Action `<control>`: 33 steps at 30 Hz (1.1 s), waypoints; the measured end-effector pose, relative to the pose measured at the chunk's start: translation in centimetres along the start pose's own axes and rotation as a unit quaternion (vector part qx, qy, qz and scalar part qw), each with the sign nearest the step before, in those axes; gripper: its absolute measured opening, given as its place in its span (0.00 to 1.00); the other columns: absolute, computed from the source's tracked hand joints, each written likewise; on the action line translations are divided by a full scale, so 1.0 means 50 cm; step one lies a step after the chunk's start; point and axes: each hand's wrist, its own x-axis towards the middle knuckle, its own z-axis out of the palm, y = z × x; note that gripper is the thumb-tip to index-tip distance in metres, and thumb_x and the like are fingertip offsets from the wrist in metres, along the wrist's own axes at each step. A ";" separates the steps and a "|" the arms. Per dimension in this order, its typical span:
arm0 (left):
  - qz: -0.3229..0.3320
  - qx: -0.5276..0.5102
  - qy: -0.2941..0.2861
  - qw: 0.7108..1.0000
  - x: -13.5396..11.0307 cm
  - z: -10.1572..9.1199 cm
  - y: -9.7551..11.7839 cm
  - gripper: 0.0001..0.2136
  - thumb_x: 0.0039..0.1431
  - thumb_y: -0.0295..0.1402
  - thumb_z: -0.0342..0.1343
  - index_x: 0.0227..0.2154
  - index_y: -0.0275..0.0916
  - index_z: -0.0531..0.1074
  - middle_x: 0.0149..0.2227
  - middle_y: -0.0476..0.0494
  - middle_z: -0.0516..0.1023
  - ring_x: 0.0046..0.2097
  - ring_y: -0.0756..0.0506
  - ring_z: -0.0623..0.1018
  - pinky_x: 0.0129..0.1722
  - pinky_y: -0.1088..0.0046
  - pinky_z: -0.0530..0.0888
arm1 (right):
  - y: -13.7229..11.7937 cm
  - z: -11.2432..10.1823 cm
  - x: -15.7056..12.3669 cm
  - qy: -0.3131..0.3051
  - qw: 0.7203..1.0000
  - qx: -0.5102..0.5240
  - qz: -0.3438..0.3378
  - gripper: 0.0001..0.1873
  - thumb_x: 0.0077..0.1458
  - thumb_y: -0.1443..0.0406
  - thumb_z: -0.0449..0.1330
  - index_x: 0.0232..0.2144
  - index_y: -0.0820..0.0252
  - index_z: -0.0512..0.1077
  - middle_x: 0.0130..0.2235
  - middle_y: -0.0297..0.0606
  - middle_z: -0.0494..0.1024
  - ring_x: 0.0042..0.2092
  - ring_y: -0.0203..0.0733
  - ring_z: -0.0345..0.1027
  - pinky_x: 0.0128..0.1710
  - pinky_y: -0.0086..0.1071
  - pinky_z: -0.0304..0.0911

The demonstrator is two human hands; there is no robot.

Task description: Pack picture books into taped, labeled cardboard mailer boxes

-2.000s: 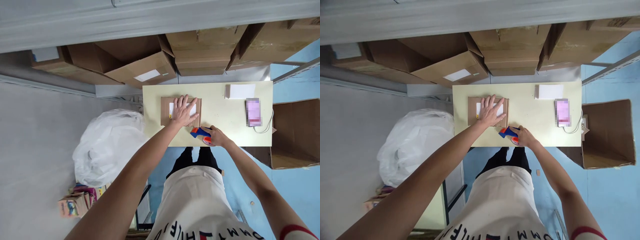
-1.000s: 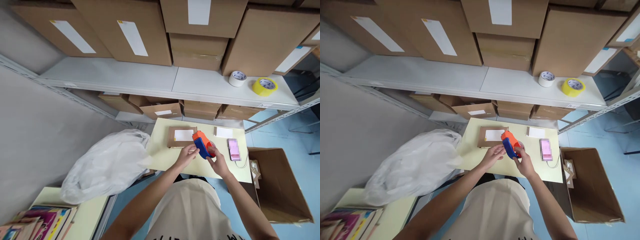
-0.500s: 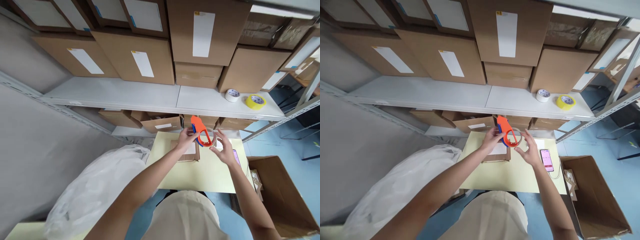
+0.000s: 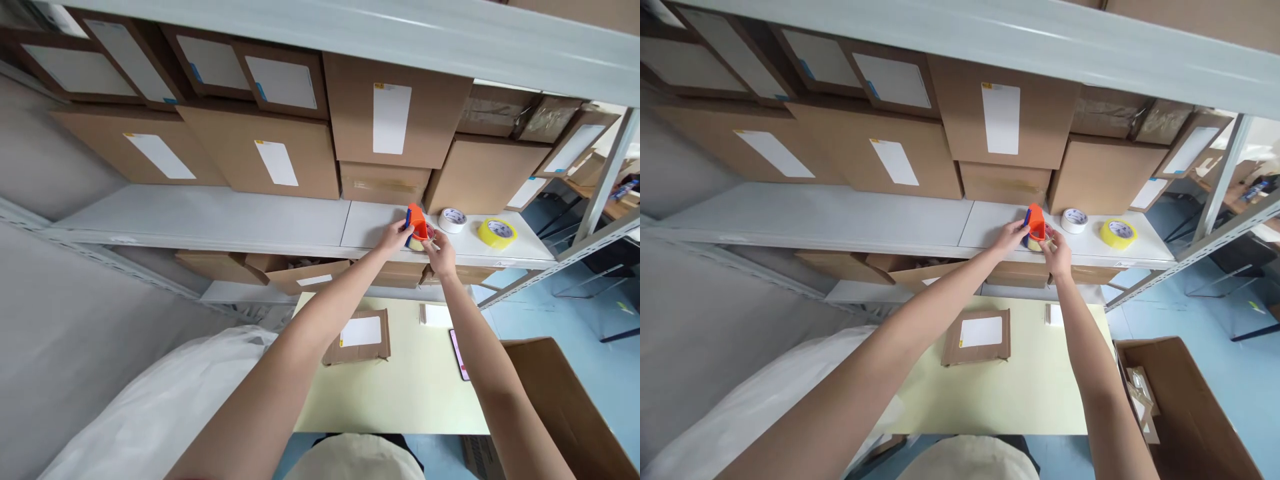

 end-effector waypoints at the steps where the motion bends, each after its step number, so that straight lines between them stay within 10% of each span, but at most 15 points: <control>1: -0.019 -0.013 -0.002 1.000 0.008 0.004 0.002 0.16 0.60 0.36 0.58 0.47 0.34 0.74 0.47 0.38 0.81 0.51 0.41 0.79 0.52 0.65 0.73 | -0.003 0.000 0.009 0.003 1.000 -0.026 0.001 0.35 0.53 0.49 0.60 0.57 0.63 0.65 0.55 0.54 0.74 0.58 0.57 0.68 0.57 0.49 0.63; 6: -0.006 0.007 0.037 0.999 -0.049 -0.005 0.005 0.22 0.60 0.34 0.57 0.57 0.32 0.66 0.60 0.31 0.70 0.63 0.39 0.69 0.61 0.61 0.67 | -0.006 -0.005 -0.014 0.048 0.993 -0.095 -0.054 0.35 0.59 0.49 0.53 0.62 0.62 0.58 0.63 0.54 0.65 0.65 0.58 0.57 0.62 0.55 0.54; 10: 0.072 0.122 0.074 0.987 -0.273 -0.088 -0.050 0.19 0.62 0.41 0.54 0.53 0.41 0.69 0.58 0.37 0.72 0.61 0.41 0.71 0.61 0.59 0.68 | 0.081 -0.004 -0.173 0.078 0.984 -0.097 -0.127 0.29 0.61 0.55 0.51 0.62 0.60 0.57 0.62 0.53 0.64 0.66 0.53 0.55 0.64 0.52 0.52; 15: -0.113 0.222 0.147 0.957 -0.620 -0.213 -0.215 0.24 0.56 0.43 0.56 0.54 0.39 0.65 0.58 0.31 0.70 0.61 0.35 0.70 0.57 0.54 0.71 | 0.271 0.035 -0.431 -0.169 0.980 -0.093 0.043 0.33 0.52 0.65 0.55 0.62 0.58 0.58 0.56 0.52 0.71 0.56 0.53 0.69 0.53 0.54 0.67; 18: -0.291 0.220 0.116 0.924 -0.740 -0.243 -0.309 0.33 0.51 0.42 0.61 0.59 0.38 0.60 0.61 0.30 0.67 0.62 0.33 0.69 0.58 0.51 0.69 | 0.331 0.073 -0.517 -0.319 0.933 -0.109 0.125 0.41 0.47 0.68 0.58 0.64 0.58 0.55 0.60 0.53 0.69 0.59 0.53 0.68 0.56 0.53 0.65; 25: -0.311 0.190 -0.002 0.931 -0.753 -0.213 -0.366 0.33 0.43 0.32 0.65 0.56 0.39 0.64 0.56 0.36 0.74 0.57 0.38 0.74 0.57 0.57 0.70 | 0.281 0.148 -0.543 -0.338 0.921 -0.085 0.173 0.27 0.55 0.70 0.55 0.58 0.57 0.63 0.51 0.44 0.78 0.51 0.45 0.75 0.49 0.41 0.71; 33: -0.210 0.247 0.053 0.944 -0.728 -0.219 -0.260 0.12 0.52 0.42 0.58 0.33 0.40 0.70 0.33 0.46 0.75 0.34 0.47 0.75 0.37 0.71 0.72 | 0.186 0.087 -0.555 -0.263 0.931 -0.209 0.141 0.21 0.63 0.53 0.49 0.47 0.62 0.69 0.43 0.48 0.77 0.39 0.46 0.74 0.41 0.37 0.67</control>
